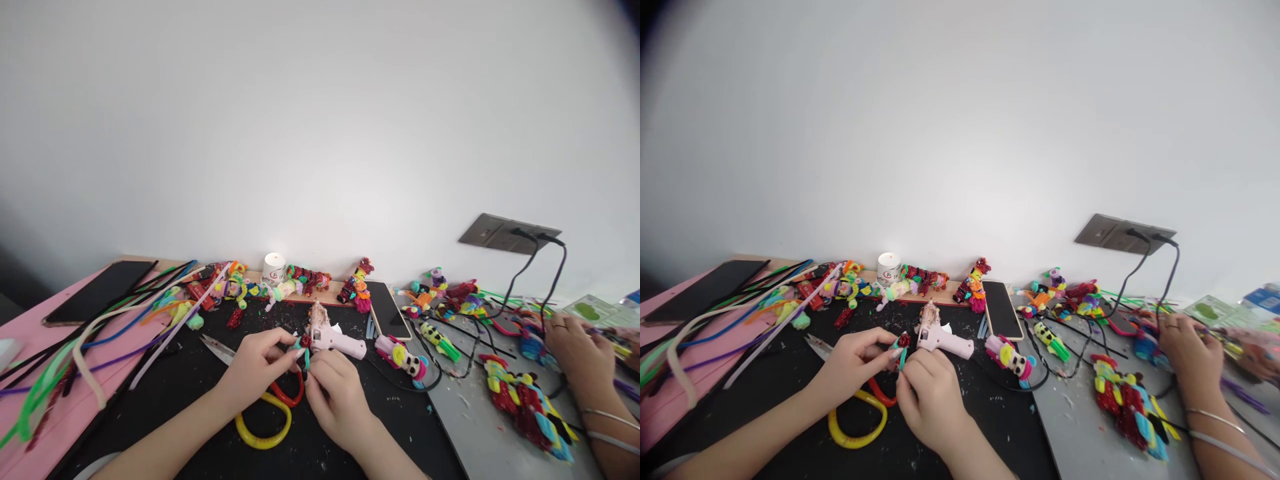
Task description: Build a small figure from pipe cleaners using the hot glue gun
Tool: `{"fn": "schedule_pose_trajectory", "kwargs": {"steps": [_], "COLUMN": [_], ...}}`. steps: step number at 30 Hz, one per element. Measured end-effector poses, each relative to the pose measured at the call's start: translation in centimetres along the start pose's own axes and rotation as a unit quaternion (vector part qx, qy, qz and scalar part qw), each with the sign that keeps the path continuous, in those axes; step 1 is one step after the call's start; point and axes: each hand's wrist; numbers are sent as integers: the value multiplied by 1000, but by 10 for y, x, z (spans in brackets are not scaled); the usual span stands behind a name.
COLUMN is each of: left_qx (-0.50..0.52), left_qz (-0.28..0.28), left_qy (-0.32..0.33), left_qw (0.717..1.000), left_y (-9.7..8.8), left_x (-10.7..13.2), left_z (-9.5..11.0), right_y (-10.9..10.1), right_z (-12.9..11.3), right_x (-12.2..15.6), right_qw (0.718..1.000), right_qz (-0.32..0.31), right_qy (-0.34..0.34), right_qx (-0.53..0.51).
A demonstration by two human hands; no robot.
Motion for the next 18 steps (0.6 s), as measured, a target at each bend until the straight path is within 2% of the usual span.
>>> {"fn": "schedule_pose_trajectory", "kwargs": {"steps": [4, 6, 8, 12, 15, 18], "left_qx": [3, 55, 121, 230, 274, 291], "left_qz": [7, -6, -17, -23, -22, -21], "left_qy": [9, -17, -49, -94, -115, -132], "left_qw": [1000, 998, 991, 968, 955, 947], "left_y": [1, -1, -3, -7, -7, -7], "left_x": [-1, -4, -7, -12, -12, -12], "left_z": [-2, -2, -3, -4, -4, -4], "right_y": [-2, -6, -10, -14, -12, -9], "right_z": [-5, -3, 3, 22, 35, 42], "right_x": [0, 0, -1, -3, -3, -1], "right_qw": [999, 998, 996, 980, 964, 952], "right_qz": [-9, 9, 52, 139, 118, 86], "right_qy": [-3, 8, 31, 128, 188, 235], "right_qx": [-32, -56, -59, 57, 147, 176]}}
Point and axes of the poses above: each hand's wrist, its own x-axis away from the middle knuckle, its own y-axis out of the palm, z = x × y, and after that the axes turned 6 degrees about -x, right-handed
